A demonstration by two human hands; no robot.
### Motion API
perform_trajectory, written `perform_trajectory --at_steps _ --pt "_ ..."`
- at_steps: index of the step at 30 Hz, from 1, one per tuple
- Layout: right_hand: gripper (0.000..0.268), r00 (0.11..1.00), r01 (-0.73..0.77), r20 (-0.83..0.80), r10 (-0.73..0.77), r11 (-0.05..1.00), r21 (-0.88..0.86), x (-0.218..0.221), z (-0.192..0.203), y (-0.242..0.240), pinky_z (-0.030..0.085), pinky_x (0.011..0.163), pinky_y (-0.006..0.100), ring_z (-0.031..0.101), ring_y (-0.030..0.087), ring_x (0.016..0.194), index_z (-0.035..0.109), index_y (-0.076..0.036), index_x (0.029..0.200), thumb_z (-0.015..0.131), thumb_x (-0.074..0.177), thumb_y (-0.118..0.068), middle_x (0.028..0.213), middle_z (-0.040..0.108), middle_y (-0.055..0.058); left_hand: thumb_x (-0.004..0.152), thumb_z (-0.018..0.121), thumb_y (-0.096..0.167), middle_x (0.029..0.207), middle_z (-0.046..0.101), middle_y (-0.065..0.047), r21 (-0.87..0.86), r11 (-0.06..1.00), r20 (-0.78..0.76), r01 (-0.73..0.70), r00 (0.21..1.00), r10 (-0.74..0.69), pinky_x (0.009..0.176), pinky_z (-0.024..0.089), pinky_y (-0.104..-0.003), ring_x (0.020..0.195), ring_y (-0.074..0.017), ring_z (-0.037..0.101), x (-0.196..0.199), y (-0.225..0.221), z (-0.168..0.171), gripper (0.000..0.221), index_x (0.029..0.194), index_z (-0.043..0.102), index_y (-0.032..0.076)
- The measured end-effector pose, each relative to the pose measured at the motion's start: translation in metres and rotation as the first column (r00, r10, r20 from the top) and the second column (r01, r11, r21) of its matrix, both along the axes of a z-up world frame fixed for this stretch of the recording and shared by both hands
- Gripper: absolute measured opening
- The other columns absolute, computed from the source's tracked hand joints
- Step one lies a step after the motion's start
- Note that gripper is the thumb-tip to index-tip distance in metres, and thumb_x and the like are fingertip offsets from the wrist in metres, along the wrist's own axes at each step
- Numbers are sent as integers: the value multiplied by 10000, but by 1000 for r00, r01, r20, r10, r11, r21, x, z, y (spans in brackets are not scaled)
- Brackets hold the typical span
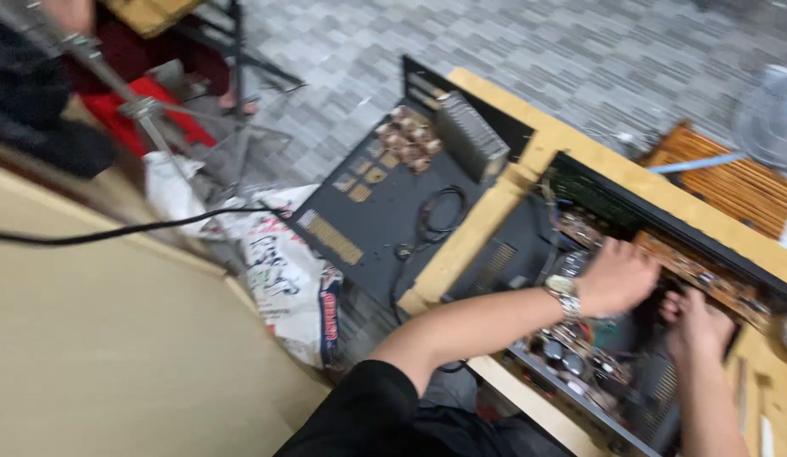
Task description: Repairing an amplifier by adjusting internal wiring and components
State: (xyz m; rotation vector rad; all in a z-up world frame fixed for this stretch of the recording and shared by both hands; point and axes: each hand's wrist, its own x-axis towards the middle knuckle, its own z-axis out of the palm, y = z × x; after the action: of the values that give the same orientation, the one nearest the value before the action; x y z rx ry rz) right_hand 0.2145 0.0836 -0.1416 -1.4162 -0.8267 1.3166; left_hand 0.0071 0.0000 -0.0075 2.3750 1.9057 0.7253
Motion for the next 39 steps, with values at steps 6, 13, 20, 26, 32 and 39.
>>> perform_trajectory --at_steps 6,13,20,26,32,39 --pt "287 991 85 92 -96 989 124 4 -32 13 516 417 280 595 135 504 582 19 947 774 985 -190 735 615 115 868 633 299 1125 632 -151 348 916 -85 199 980 -181 742 493 -444 980 -318 660 26 1 -35 269 1016 683 79" --pt "299 972 125 188 -140 988 90 -6 -15 1 466 427 330 525 123 505 666 50 867 754 907 -233 691 578 68 881 696 332 1214 684 -216 301 928 -267 219 954 -139 814 521 -459 989 -303 687 31 -24 -10 380 1142 698 56" --pt "252 969 135 195 -154 985 107 -18 5 -7 450 394 326 548 157 418 724 21 751 746 859 -205 590 581 91 846 754 307 1314 630 -271 192 943 -294 272 933 -209 905 491 -527 988 -325 682 31 -23 -11 507 1245 648 13" --pt "227 980 138 132 -148 987 83 -27 32 -23 447 369 289 534 133 397 703 26 728 728 857 -159 574 569 64 803 845 320 1417 546 -308 39 958 -261 284 928 -264 985 447 -525 1045 -337 667 30 -29 11 709 1346 566 -42" --pt "230 990 103 95 -109 993 65 -36 54 -35 443 352 264 546 127 388 668 9 690 705 868 -132 553 570 64 867 788 346 1500 440 -334 -101 957 -271 273 918 -290 1071 354 -547 1091 -347 637 29 -37 17 790 1435 447 -84" --pt "228 994 81 64 -86 994 75 -43 80 -44 441 356 239 554 124 417 668 18 695 678 879 -117 572 571 64 857 799 409 1507 412 -377 -125 966 -336 224 907 -254 1174 243 -596 1162 -381 612 34 -42 12 940 1482 341 -122"
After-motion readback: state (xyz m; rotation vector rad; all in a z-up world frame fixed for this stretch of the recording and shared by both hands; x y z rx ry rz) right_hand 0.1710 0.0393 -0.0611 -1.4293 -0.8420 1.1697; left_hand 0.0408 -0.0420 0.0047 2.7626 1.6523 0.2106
